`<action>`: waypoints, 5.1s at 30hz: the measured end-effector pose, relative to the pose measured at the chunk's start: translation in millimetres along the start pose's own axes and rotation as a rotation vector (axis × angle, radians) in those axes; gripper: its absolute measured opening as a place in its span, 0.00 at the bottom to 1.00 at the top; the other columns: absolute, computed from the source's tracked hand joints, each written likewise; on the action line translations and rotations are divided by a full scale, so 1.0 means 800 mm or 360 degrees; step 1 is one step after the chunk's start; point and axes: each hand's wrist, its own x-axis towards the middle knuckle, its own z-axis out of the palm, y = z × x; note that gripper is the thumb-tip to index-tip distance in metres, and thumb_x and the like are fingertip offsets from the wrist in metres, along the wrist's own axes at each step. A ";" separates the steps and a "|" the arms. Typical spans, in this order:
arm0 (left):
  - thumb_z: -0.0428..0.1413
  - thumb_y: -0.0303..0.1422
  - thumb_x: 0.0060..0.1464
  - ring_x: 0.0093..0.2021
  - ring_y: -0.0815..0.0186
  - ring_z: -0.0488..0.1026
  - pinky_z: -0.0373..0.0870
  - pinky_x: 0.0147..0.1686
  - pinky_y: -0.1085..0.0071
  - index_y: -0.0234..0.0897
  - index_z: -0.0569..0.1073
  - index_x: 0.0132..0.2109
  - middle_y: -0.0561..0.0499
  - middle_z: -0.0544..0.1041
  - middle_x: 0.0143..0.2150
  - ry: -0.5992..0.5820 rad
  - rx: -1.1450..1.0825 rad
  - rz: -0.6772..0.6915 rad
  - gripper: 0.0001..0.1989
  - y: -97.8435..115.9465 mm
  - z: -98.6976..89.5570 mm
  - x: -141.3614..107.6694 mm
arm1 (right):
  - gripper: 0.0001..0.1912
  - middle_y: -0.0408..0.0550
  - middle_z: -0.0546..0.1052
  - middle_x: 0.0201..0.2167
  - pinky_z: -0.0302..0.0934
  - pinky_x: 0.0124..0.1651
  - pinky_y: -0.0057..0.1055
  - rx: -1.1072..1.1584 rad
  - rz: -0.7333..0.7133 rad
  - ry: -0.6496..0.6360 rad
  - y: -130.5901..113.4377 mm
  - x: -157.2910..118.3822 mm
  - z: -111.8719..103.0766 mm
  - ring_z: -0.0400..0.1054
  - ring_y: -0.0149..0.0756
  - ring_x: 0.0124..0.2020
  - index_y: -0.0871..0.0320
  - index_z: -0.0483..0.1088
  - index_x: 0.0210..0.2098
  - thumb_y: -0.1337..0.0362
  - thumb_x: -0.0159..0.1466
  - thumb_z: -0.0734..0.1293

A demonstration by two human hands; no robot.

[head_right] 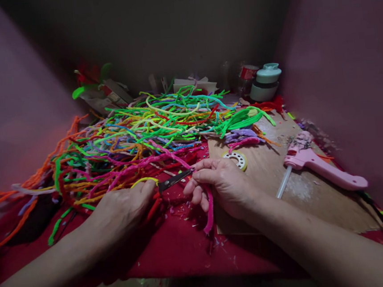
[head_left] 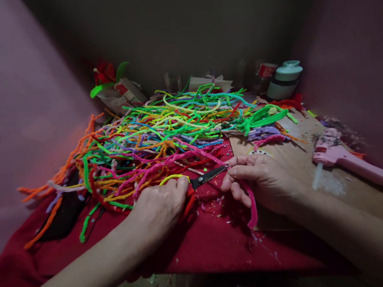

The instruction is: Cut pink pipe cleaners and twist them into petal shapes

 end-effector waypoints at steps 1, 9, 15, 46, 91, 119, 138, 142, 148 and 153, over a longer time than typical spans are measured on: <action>0.41 0.21 0.54 0.25 0.62 0.72 0.67 0.23 0.69 0.34 0.63 0.37 0.47 0.71 0.29 -0.0018 -0.0004 -0.0010 0.09 0.001 -0.001 0.000 | 0.04 0.47 0.75 0.18 0.57 0.12 0.18 0.0009 0.0015 0.0003 0.000 0.000 0.000 0.64 0.26 0.12 0.63 0.66 0.23 0.71 0.53 0.65; 0.39 0.21 0.54 0.26 0.62 0.73 0.67 0.23 0.71 0.33 0.63 0.38 0.47 0.72 0.30 -0.0055 -0.0040 -0.0040 0.10 0.006 -0.002 -0.003 | 0.05 0.48 0.75 0.16 0.45 0.08 0.16 0.0034 0.0069 0.0034 -0.001 0.001 0.002 0.58 0.22 0.09 0.63 0.65 0.21 0.71 0.51 0.66; 0.39 0.20 0.54 0.26 0.62 0.73 0.69 0.24 0.69 0.32 0.64 0.38 0.45 0.72 0.30 -0.0063 -0.0077 -0.0054 0.10 0.009 -0.005 -0.004 | 0.04 0.50 0.76 0.18 0.41 0.09 0.17 0.0001 0.0070 0.0023 0.001 0.001 0.001 0.55 0.20 0.08 0.63 0.66 0.22 0.70 0.52 0.66; 0.37 0.18 0.54 0.28 0.60 0.74 0.70 0.27 0.66 0.32 0.65 0.37 0.43 0.72 0.31 -0.0008 -0.0028 -0.0097 0.13 0.017 -0.002 -0.008 | 0.06 0.50 0.76 0.18 0.38 0.10 0.19 -0.0032 0.0143 -0.0012 0.007 0.000 0.006 0.52 0.20 0.08 0.60 0.61 0.21 0.69 0.51 0.65; 0.45 0.23 0.58 0.12 0.79 0.48 0.46 0.12 0.80 0.31 0.67 0.32 0.61 0.54 0.15 0.1061 -0.4178 -0.0084 0.08 -0.034 -0.037 0.073 | 0.15 0.33 0.51 0.09 0.32 0.13 0.23 -0.0267 0.0246 -0.0242 0.026 -0.011 0.022 0.37 0.21 0.11 0.60 0.72 0.30 0.53 0.58 0.65; 0.46 0.26 0.60 0.18 0.77 0.57 0.59 0.21 0.78 0.34 0.65 0.30 0.58 0.59 0.21 0.1615 -0.4269 0.0284 0.09 -0.035 -0.065 0.068 | 0.20 0.49 0.77 0.33 0.59 0.29 0.27 -0.0141 -0.0296 -0.0141 0.022 0.003 0.053 0.65 0.25 0.23 0.57 0.69 0.50 0.59 0.60 0.66; 0.59 0.31 0.47 0.25 0.72 0.70 0.66 0.20 0.79 0.31 0.72 0.33 0.53 0.70 0.26 0.1108 -0.3584 0.0051 0.06 -0.011 -0.047 0.078 | 0.14 0.39 0.66 0.15 0.51 0.23 0.26 -0.0571 -0.0746 0.0329 -0.023 0.053 0.042 0.56 0.25 0.17 0.59 0.65 0.19 0.59 0.55 0.67; 0.63 0.33 0.43 0.17 0.79 0.61 0.57 0.15 0.83 0.31 0.74 0.31 0.56 0.66 0.23 0.1039 -0.3370 -0.0068 0.10 -0.016 -0.045 0.082 | 0.14 0.39 0.63 0.16 0.48 0.25 0.27 -0.1233 -0.0851 0.0317 -0.023 0.047 0.031 0.55 0.28 0.20 0.59 0.63 0.18 0.62 0.58 0.64; 0.60 0.34 0.47 0.10 0.77 0.58 0.53 0.08 0.82 0.32 0.71 0.33 0.57 0.67 0.16 0.0686 -0.3536 0.0011 0.09 -0.016 -0.037 0.084 | 0.13 0.39 0.62 0.16 0.46 0.25 0.27 -0.1430 -0.0799 0.0119 -0.018 0.043 0.032 0.52 0.28 0.20 0.59 0.69 0.23 0.63 0.61 0.60; 0.58 0.31 0.49 0.13 0.74 0.66 0.62 0.09 0.80 0.32 0.69 0.36 0.48 0.77 0.30 0.0604 -0.3606 0.0186 0.08 -0.014 -0.030 0.087 | 0.13 0.42 0.66 0.20 0.48 0.28 0.28 -0.1701 -0.0763 0.0078 -0.015 0.040 0.032 0.55 0.29 0.23 0.60 0.71 0.26 0.64 0.62 0.59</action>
